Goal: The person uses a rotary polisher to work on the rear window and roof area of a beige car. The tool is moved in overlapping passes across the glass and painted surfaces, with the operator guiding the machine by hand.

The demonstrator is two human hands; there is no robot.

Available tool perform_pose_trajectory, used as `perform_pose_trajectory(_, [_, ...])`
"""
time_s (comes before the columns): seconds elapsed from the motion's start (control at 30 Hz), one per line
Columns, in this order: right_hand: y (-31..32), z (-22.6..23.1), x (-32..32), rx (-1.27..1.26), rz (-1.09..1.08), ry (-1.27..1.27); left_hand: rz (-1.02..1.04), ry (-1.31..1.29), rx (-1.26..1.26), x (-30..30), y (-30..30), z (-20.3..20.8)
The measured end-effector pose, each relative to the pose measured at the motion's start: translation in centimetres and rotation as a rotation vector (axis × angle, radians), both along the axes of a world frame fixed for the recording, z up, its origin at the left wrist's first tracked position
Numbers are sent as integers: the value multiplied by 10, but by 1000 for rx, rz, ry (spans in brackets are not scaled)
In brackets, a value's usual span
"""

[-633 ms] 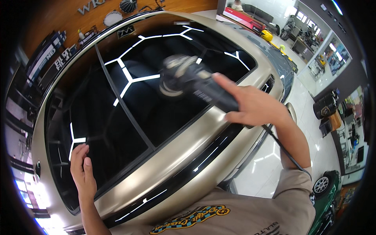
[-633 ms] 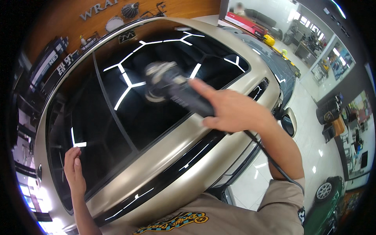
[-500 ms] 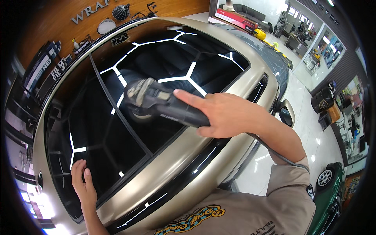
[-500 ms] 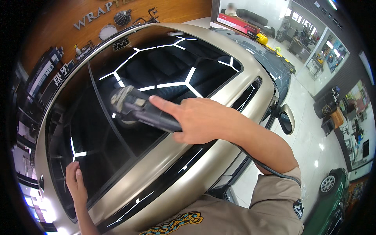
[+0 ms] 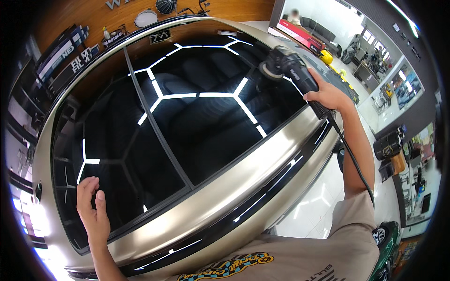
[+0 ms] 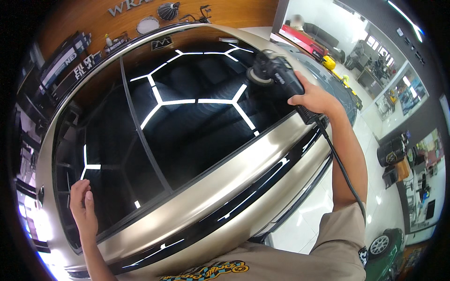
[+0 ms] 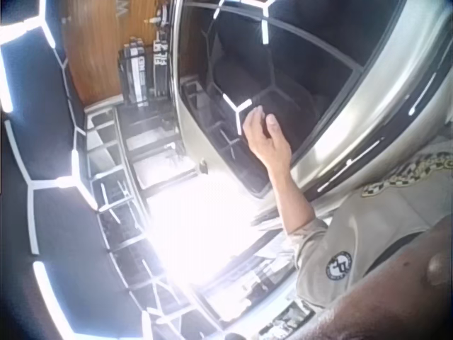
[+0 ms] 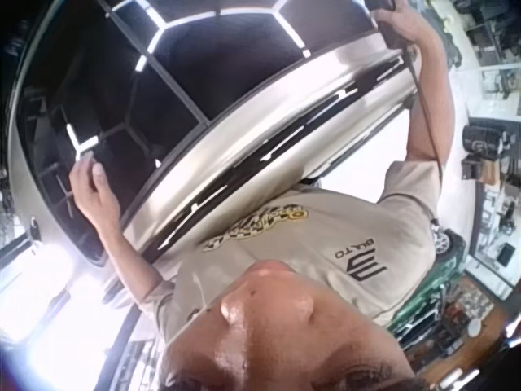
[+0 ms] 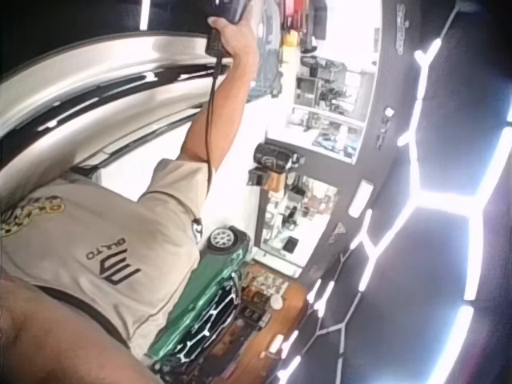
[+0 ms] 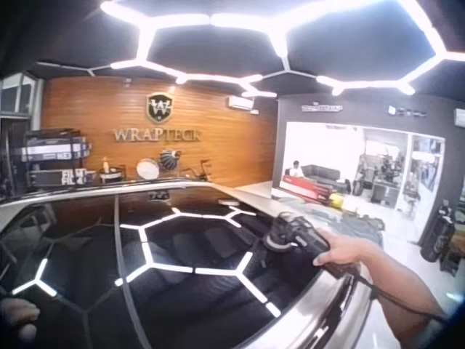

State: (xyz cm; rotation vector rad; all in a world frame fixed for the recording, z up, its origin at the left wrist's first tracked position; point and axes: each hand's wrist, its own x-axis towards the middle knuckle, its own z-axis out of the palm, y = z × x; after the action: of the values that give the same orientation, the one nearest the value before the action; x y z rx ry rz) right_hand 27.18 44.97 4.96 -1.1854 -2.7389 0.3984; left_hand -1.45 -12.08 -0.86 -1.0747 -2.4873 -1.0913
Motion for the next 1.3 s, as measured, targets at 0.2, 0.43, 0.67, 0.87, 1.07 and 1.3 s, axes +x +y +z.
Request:
perform_pose_trajectory(0.2, [14, 13, -29, -80, -49, 10, -19, 66, 28, -3, 11, 10])
perform_pose_trajectory(0.43, [-109, 10, -92, -67, 298, -74, -22, 71, -41, -3, 7, 2])
perform_pose_trajectory(0.67, [-166, 12, -146, -80, 587, -67, 19, 18, -16, -1, -11, -17])
perform_pose_trajectory(0.87, [-111, 18, -161, -81, 490, -25, 54, 24, -53, 0, -8, -14])
perform_pose_trajectory(1.07, [12, 14, -163, -18, 258, -36, 73, 1, -6, 3, -6, -14])
perform_pose_trajectory(1.3, [68, 9, -96, -25, 97, 8, -1, 30, -14, -3, 3, -14])
